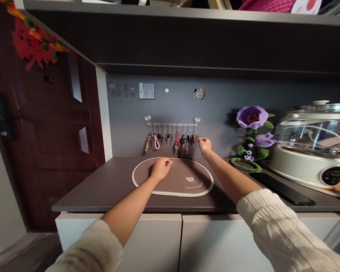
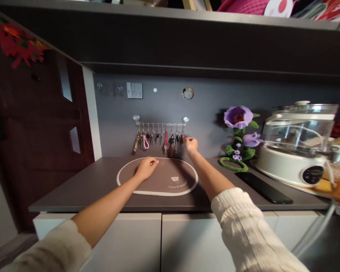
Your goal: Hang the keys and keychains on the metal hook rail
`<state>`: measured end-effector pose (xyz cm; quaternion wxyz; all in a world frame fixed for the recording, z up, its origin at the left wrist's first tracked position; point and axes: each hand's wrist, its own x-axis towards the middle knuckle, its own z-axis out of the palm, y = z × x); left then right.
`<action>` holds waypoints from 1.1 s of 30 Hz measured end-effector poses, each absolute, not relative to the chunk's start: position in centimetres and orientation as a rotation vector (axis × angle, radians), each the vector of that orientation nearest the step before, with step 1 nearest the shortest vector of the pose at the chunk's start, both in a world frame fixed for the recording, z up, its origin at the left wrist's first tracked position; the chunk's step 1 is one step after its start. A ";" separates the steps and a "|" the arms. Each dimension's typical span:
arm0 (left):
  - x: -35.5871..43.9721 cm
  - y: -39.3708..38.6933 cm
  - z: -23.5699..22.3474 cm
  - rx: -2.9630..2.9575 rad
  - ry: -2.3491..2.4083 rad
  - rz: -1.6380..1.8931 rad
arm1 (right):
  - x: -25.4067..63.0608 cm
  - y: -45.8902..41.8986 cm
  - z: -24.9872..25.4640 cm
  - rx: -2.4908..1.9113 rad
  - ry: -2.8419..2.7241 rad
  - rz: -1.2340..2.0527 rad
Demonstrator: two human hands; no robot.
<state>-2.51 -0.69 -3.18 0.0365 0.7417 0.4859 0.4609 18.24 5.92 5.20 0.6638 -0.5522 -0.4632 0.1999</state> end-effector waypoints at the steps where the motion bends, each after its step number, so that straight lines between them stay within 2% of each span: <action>1: -2.6 -0.6 -3.2 2.228 1.465 1.452 | 17.8 5.3 4.7 -1.209 -1.055 0.476; 5: -2.7 -0.5 -3.3 2.034 1.311 1.555 | 15.1 2.2 1.9 -0.988 -1.176 0.746; 8: -2.7 -1.2 -3.1 2.004 1.145 1.614 | 13.2 -0.3 0.0 -0.872 -1.322 0.816; 14: -3.0 -3.2 -2.2 1.977 0.899 1.604 | 12.7 -2.9 -1.2 -0.784 -1.689 0.617; 22: -3.6 -4.1 -1.5 1.936 0.762 1.508 | 13.6 -4.0 -1.4 -0.790 -1.796 0.409; 33: -3.1 -4.4 -1.3 1.865 0.821 1.556 | 13.6 -3.9 -1.5 -0.832 -1.776 0.386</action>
